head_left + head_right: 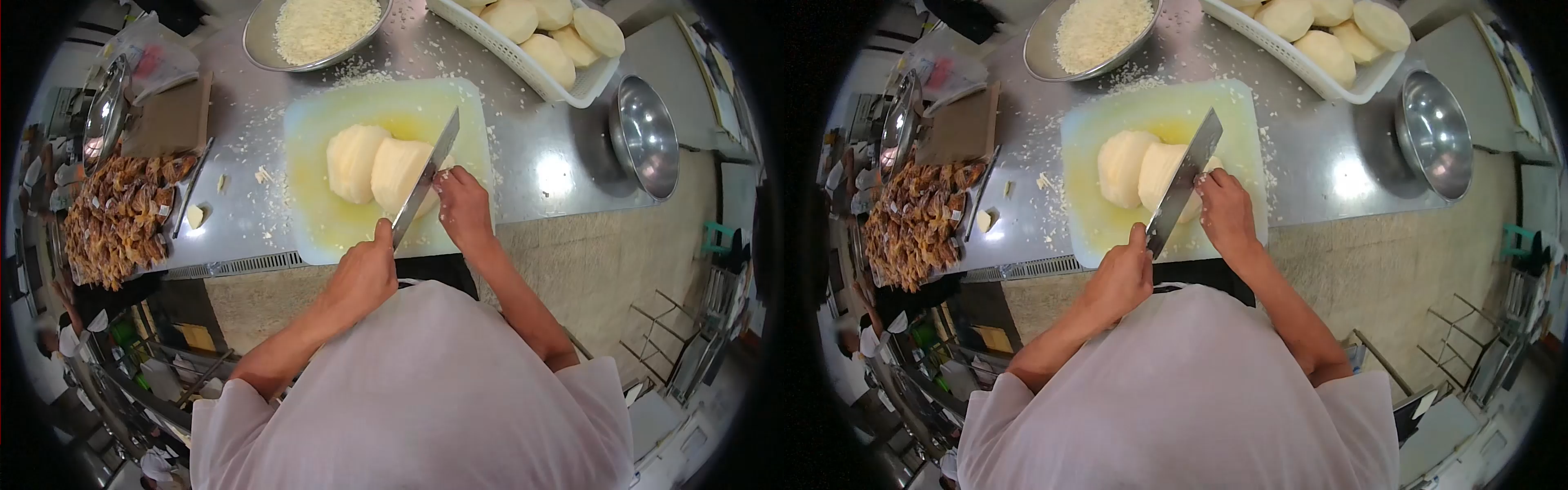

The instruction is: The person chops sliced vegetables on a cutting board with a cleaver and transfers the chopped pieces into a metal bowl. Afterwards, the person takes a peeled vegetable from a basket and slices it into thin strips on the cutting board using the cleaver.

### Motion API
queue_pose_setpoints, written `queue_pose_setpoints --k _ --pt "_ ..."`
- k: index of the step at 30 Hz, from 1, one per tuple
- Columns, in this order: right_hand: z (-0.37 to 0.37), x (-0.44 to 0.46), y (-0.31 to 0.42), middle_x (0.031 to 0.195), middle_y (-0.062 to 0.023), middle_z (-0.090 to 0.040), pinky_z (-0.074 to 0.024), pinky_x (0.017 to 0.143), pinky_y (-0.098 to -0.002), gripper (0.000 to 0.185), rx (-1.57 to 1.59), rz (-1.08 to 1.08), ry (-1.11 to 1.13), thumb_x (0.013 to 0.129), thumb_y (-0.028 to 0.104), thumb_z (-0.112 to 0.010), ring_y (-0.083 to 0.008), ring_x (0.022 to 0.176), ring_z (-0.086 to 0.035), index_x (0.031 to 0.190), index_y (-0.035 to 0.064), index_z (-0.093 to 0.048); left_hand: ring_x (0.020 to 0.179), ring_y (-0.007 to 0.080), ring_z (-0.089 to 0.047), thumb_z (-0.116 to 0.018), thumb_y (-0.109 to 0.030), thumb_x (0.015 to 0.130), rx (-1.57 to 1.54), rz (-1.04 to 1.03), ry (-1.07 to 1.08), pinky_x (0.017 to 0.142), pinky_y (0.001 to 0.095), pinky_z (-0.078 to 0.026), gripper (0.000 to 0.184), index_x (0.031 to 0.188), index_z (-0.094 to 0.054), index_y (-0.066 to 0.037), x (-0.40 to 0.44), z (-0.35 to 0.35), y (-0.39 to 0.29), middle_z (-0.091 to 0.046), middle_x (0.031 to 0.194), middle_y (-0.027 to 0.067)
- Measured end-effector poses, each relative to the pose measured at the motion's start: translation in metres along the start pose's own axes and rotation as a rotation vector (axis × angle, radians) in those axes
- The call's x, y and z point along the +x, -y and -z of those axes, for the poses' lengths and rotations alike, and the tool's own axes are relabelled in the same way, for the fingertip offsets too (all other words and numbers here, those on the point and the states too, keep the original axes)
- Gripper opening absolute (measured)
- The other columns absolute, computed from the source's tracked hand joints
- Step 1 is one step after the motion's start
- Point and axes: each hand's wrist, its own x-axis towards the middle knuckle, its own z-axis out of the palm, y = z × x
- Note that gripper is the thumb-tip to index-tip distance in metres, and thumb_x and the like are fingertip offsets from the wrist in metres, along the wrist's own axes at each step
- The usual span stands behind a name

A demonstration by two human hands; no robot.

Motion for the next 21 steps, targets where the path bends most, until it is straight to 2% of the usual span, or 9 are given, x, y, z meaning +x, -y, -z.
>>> queue_pose_setpoints --k 2,5,9,10,12,15,16,18,21 --pt "0.002 0.000 -0.003 0.079 -0.0144 -0.054 -0.0469 0.062 -0.0418 0.013 -0.003 -0.008 -0.010 0.077 -0.008 -0.056 -0.0351 0.071 -0.056 0.086 0.0011 -0.058 0.063 0.0492 -0.057 -0.053 0.004 0.080 -0.006 0.015 0.013 0.058 0.0539 -0.044 0.032 0.107 -0.038 0.009 0.009 -0.017 0.008 -0.055 0.062 0.0302" --pt "0.000 -0.001 -0.003 0.079 -0.0146 -0.054 -0.0467 0.062 -0.0414 0.013 0.016 0.004 -0.023 0.077 -0.009 -0.056 -0.0352 0.070 -0.056 0.086 0.0008 -0.058 0.069 0.0482 -0.060 -0.054 0.006 0.073 0.077 -0.067 -0.022 0.061 0.0536 -0.047 0.037 0.106 -0.038 0.011 0.050 -0.050 0.021 -0.059 0.070 0.0299" --pt "0.005 -0.002 -0.003 0.080 -0.0138 -0.053 -0.0467 0.063 -0.0420 0.015 0.055 -0.045 0.057 0.075 -0.006 -0.057 -0.0348 0.075 -0.056 0.088 0.0012 -0.058 0.067 0.0478 -0.059 -0.053 0.006 0.073 0.075 -0.133 -0.068 0.059 0.0531 -0.046 0.034 0.104 -0.038 0.009 0.075 -0.041 0.019 -0.058 0.067 0.0293" --pt "0.003 0.001 -0.004 0.080 -0.0138 -0.053 -0.0467 0.063 -0.0420 0.015 0.054 -0.037 0.051 0.075 -0.006 -0.057 -0.0348 0.075 -0.056 0.088 0.0012 -0.058 0.067 0.0478 -0.059 -0.053 0.006 0.073 0.079 -0.138 -0.077 0.059 0.0531 -0.046 0.034 0.104 -0.038 0.009 0.069 -0.029 0.013 -0.058 0.067 0.0293" --pt "0.001 -0.004 -0.005 0.080 -0.0145 -0.054 -0.0472 0.064 -0.0421 0.012 0.024 -0.039 0.009 0.078 -0.006 -0.056 -0.0353 0.075 -0.057 0.087 0.0006 -0.059 0.064 0.0486 -0.057 -0.051 0.005 0.081 0.019 -0.082 -0.020 0.057 0.0529 -0.042 0.026 0.102 -0.037 0.008 0.039 -0.010 0.001 -0.054 0.063 0.0302" --pt "0.000 -0.004 -0.005 0.080 -0.0151 -0.054 -0.0475 0.065 -0.0421 0.008 0.039 -0.018 -0.025 0.080 -0.005 -0.055 -0.0360 0.075 -0.057 0.086 0.0002 -0.059 0.063 0.0482 -0.057 -0.050 0.004 0.084 -0.004 -0.039 0.005 0.057 0.0530 -0.041 0.024 0.104 -0.037 0.009 0.012 0.006 -0.009 -0.054 0.064 0.0300" --pt "0.000 -0.004 -0.006 0.080 -0.0151 -0.054 -0.0475 0.065 -0.0421 0.008 0.039 -0.020 -0.026 0.080 -0.005 -0.055 -0.0360 0.075 -0.057 0.086 0.0002 -0.059 0.063 0.0482 -0.057 -0.050 0.004 0.084 -0.003 -0.039 0.007 0.057 0.0530 -0.041 0.024 0.104 -0.037 0.009 0.009 0.004 -0.007 -0.054 0.064 0.0300" --pt "-0.001 -0.004 -0.008 0.081 -0.0145 -0.056 -0.0478 0.063 -0.0414 0.013 0.010 -0.024 -0.014 0.077 -0.008 -0.057 -0.0362 0.072 -0.058 0.085 0.0016 -0.058 0.061 0.0467 -0.059 -0.052 0.007 0.075 -0.002 -0.062 -0.001 0.056 0.0526 -0.046 0.032 0.104 -0.038 0.011 0.008 -0.003 -0.001 -0.057 0.062 0.0271" --pt "0.002 -0.005 -0.008 0.080 -0.0144 -0.057 -0.0480 0.063 -0.0409 0.012 0.037 -0.009 -0.034 0.078 -0.008 -0.057 -0.0359 0.071 -0.058 0.086 0.0019 -0.058 0.065 0.0463 -0.060 -0.052 0.007 0.074 0.015 -0.030 0.012 0.058 0.0531 -0.046 0.032 0.103 -0.039 0.011 0.017 -0.014 -0.003 -0.058 0.066 0.0285"
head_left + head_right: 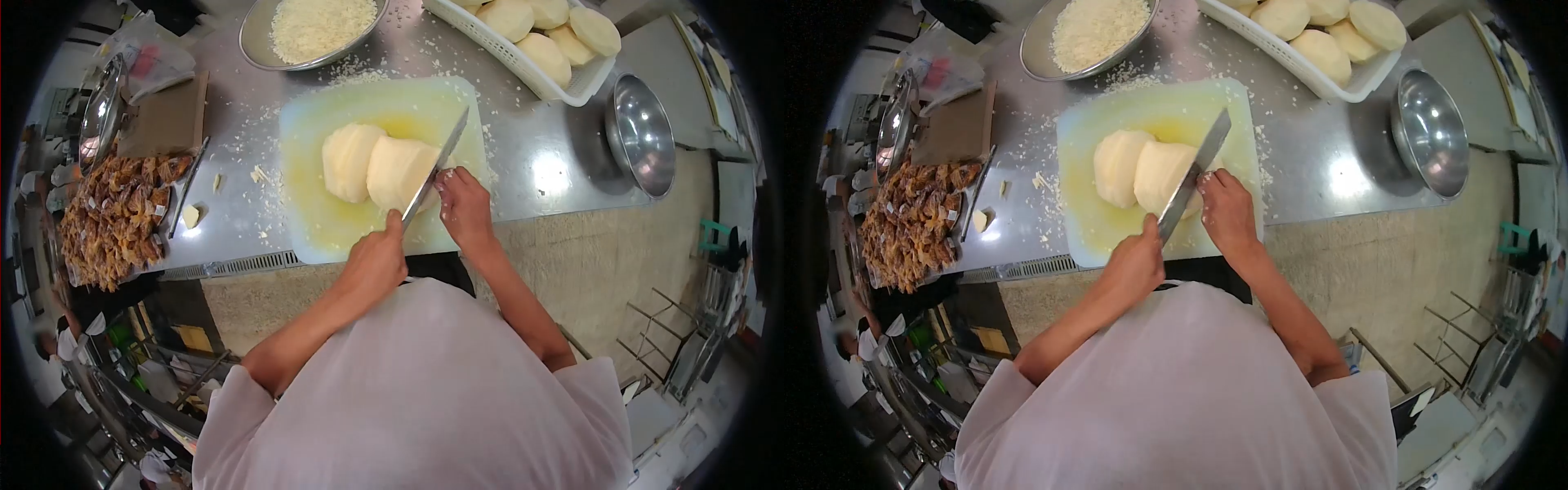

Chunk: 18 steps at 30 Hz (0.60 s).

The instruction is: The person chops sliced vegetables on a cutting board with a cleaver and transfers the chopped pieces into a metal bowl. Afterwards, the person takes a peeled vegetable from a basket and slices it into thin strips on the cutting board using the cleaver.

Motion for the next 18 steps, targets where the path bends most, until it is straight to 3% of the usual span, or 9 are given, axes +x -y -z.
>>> queue_pose_setpoints --k 3,7,12,18 --pt "0.001 0.000 0.001 0.079 -0.0153 -0.054 -0.0474 0.064 -0.0416 0.007 -0.020 -0.040 0.040 0.081 -0.003 -0.056 -0.0351 0.073 -0.057 0.087 0.0003 -0.059 0.065 0.0478 -0.058 -0.050 0.006 0.079 0.106 -0.100 -0.115 0.059 0.0523 -0.044 0.028 0.104 -0.039 0.011 0.038 -0.045 0.029 -0.056 0.064 0.0292" --pt "0.002 0.005 0.003 0.079 -0.0153 -0.055 -0.0475 0.064 -0.0418 0.008 -0.050 -0.050 0.044 0.081 -0.003 -0.057 -0.0351 0.073 -0.057 0.088 0.0005 -0.059 0.064 0.0479 -0.057 -0.051 0.005 0.079 0.058 -0.124 -0.106 0.057 0.0536 -0.042 0.025 0.101 -0.039 0.010 0.049 -0.020 0.030 -0.055 0.064 0.0295" --pt "0.002 -0.001 0.001 0.081 -0.0152 -0.055 -0.0477 0.064 -0.0425 0.011 -0.035 -0.067 0.050 0.082 -0.004 -0.056 -0.0363 0.072 -0.057 0.090 0.0007 -0.059 0.059 0.0479 -0.055 -0.051 0.004 0.083 -0.041 -0.059 -0.030 0.054 0.0553 -0.038 0.022 0.101 -0.038 0.007 0.001 0.012 0.000 -0.053 0.061 0.0286" --pt "0.000 -0.002 0.000 0.079 -0.0153 -0.054 -0.0473 0.063 -0.0428 0.009 -0.022 -0.019 0.005 0.080 -0.004 -0.056 -0.0366 0.071 -0.056 0.088 0.0003 -0.058 0.058 0.0468 -0.056 -0.052 0.004 0.082 0.011 -0.056 -0.041 0.055 0.0544 -0.040 0.027 0.104 -0.039 0.010 -0.009 0.005 0.003 -0.054 0.059 0.0272"
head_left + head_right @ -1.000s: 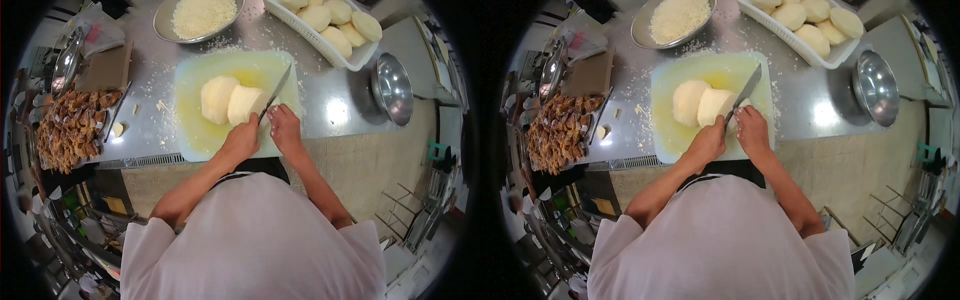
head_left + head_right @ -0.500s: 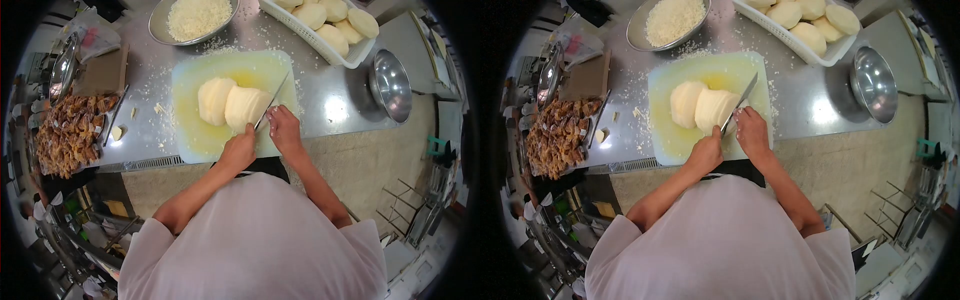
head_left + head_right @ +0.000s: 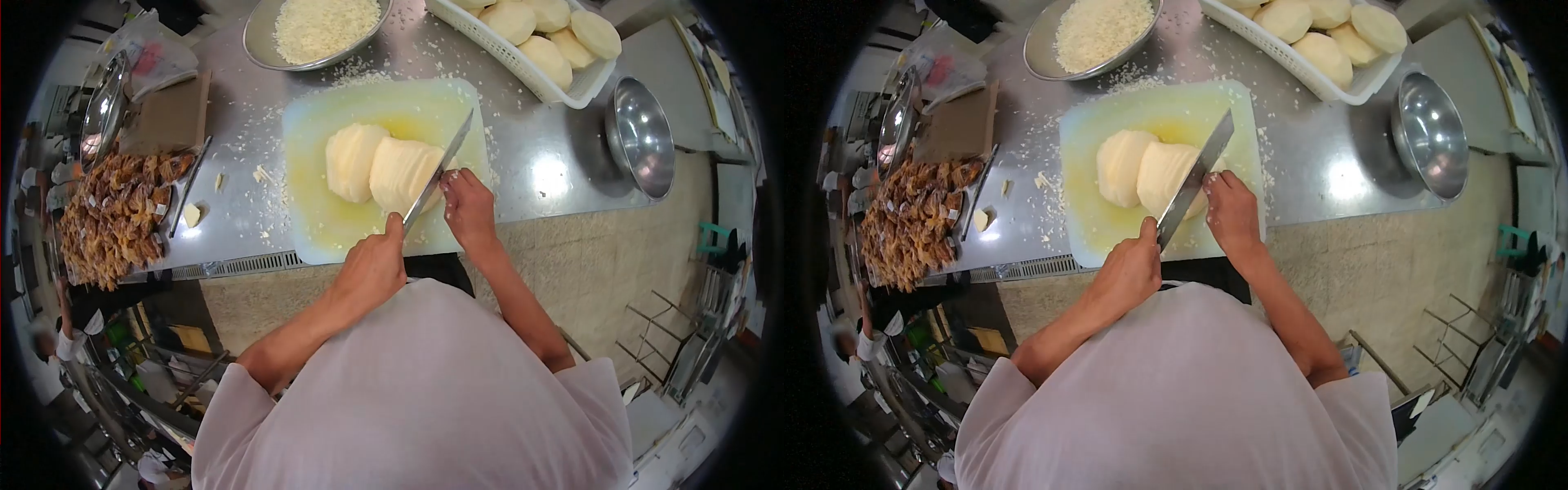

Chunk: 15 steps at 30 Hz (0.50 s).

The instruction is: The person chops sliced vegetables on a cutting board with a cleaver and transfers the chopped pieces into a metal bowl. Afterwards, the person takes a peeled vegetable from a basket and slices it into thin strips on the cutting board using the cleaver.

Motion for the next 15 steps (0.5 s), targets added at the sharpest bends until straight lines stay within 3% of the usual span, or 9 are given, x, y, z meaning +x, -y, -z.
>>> queue_pose_setpoints --k 3,6,13,15 --pt "0.000 -0.002 -0.002 0.079 -0.0146 -0.056 -0.0475 0.061 -0.0402 0.015 0.053 -0.015 -0.018 0.078 -0.009 -0.055 -0.0355 0.068 -0.058 0.087 0.0024 -0.059 0.061 0.0466 -0.058 -0.053 0.005 0.077 0.066 -0.099 -0.056 0.057 0.0529 -0.044 0.036 0.109 -0.040 0.013 0.018 -0.034 0.022 -0.055 0.061 0.0273" --pt "0.003 -0.002 0.001 0.078 -0.0146 -0.054 -0.0465 0.062 -0.0421 0.015 0.026 -0.042 0.017 0.076 -0.009 -0.055 -0.0356 0.071 -0.056 0.087 0.0008 -0.058 0.064 0.0466 -0.059 -0.054 0.005 0.073 0.080 -0.015 -0.037 0.060 0.0513 -0.046 0.044 0.114 -0.039 0.016 0.048 -0.046 0.035 -0.056 0.062 0.0275" --pt "0.002 -0.005 0.000 0.078 -0.0147 -0.053 -0.0459 0.062 -0.0413 0.016 0.055 -0.050 -0.010 0.076 -0.010 -0.055 -0.0357 0.069 -0.055 0.086 0.0014 -0.057 0.059 0.0476 -0.056 -0.052 0.004 0.081 -0.020 -0.012 0.007 0.056 0.0528 -0.042 0.024 0.101 -0.039 0.008 0.012 0.001 0.003 -0.054 0.060 0.0282" --pt "0.003 -0.005 0.000 0.077 -0.0148 -0.052 -0.0460 0.062 -0.0414 0.015 0.033 -0.065 0.008 0.076 -0.009 -0.055 -0.0359 0.069 -0.055 0.087 0.0011 -0.057 0.060 0.0472 -0.057 -0.052 0.006 0.078 -0.019 0.004 0.033 0.056 0.0529 -0.044 0.026 0.100 -0.039 0.008 0.004 0.010 -0.007 -0.056 0.061 0.0278"
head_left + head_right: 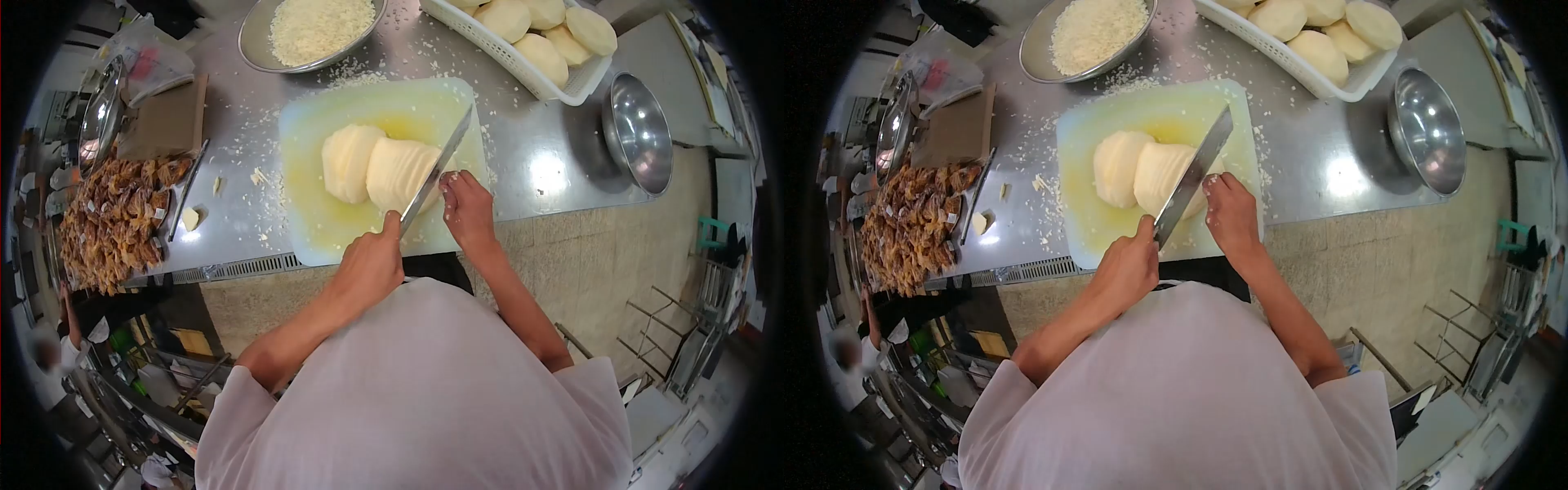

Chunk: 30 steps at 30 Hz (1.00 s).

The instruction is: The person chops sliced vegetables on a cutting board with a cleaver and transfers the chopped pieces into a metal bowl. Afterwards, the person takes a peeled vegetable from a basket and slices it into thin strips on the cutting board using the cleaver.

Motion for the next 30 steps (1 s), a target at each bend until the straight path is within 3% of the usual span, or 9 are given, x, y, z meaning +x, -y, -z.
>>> queue_pose_setpoints --k 8,10,20,22,26,30 --pt "0.005 0.000 0.003 0.076 -0.0149 -0.051 -0.0451 0.060 -0.0420 0.016 0.061 -0.017 -0.003 0.076 -0.010 -0.054 -0.0359 0.068 -0.054 0.088 0.0011 -0.057 0.060 0.0461 -0.059 -0.053 0.007 0.074 0.076 0.067 0.078 0.057 0.0531 -0.046 0.032 0.103 -0.040 0.008 -0.008 -0.009 0.008 -0.058 0.060 0.0257" --pt "0.004 -0.001 0.003 0.076 -0.0149 -0.052 -0.0452 0.060 -0.0421 0.016 0.096 -0.046 0.023 0.077 -0.010 -0.054 -0.0358 0.068 -0.055 0.088 0.0011 -0.058 0.059 0.0487 -0.056 -0.053 0.001 0.085 0.060 0.075 0.029 0.056 0.0550 -0.041 0.027 0.106 -0.038 0.007 -0.010 -0.003 0.001 -0.054 0.058 0.0277" --pt "0.001 -0.001 -0.001 0.078 -0.0171 -0.055 -0.0458 0.060 -0.0416 0.012 0.022 -0.001 0.003 0.079 -0.009 -0.056 -0.0376 0.067 -0.056 0.088 -0.0010 -0.059 0.065 0.0472 -0.058 -0.051 0.002 0.084 0.086 0.112 0.120 0.058 0.0543 -0.042 0.029 0.107 -0.036 0.008 -0.002 -0.016 0.007 -0.056 0.063 0.0274" --pt "0.002 -0.003 -0.001 0.078 -0.0171 -0.056 -0.0459 0.060 -0.0417 0.012 0.020 -0.003 0.009 0.079 -0.008 -0.056 -0.0374 0.067 -0.056 0.088 -0.0008 -0.059 0.064 0.0470 -0.058 -0.053 0.002 0.081 0.079 -0.050 0.028 0.058 0.0544 -0.042 0.030 0.105 -0.037 0.009 0.012 -0.043 0.032 -0.056 0.063 0.0270" --pt "0.001 -0.007 -0.001 0.078 -0.0166 -0.057 -0.0461 0.060 -0.0408 0.012 0.021 -0.001 -0.018 0.080 -0.007 -0.057 -0.0364 0.067 -0.057 0.088 0.0000 -0.059 0.065 0.0470 -0.058 -0.055 0.003 0.077 0.152 -0.056 -0.061 0.058 0.0540 -0.042 0.031 0.103 -0.039 0.008 0.034 -0.056 0.046 -0.057 0.064 0.0272" --pt "0.000 -0.006 -0.003 0.078 -0.0164 -0.057 -0.0462 0.060 -0.0401 0.011 0.018 -0.002 -0.015 0.079 -0.007 -0.057 -0.0360 0.067 -0.057 0.088 0.0003 -0.059 0.060 0.0474 -0.057 -0.055 0.004 0.080 0.039 -0.058 -0.007 0.055 0.0536 -0.041 0.026 0.101 -0.040 0.008 0.022 -0.025 0.027 -0.055 0.060 0.0273"
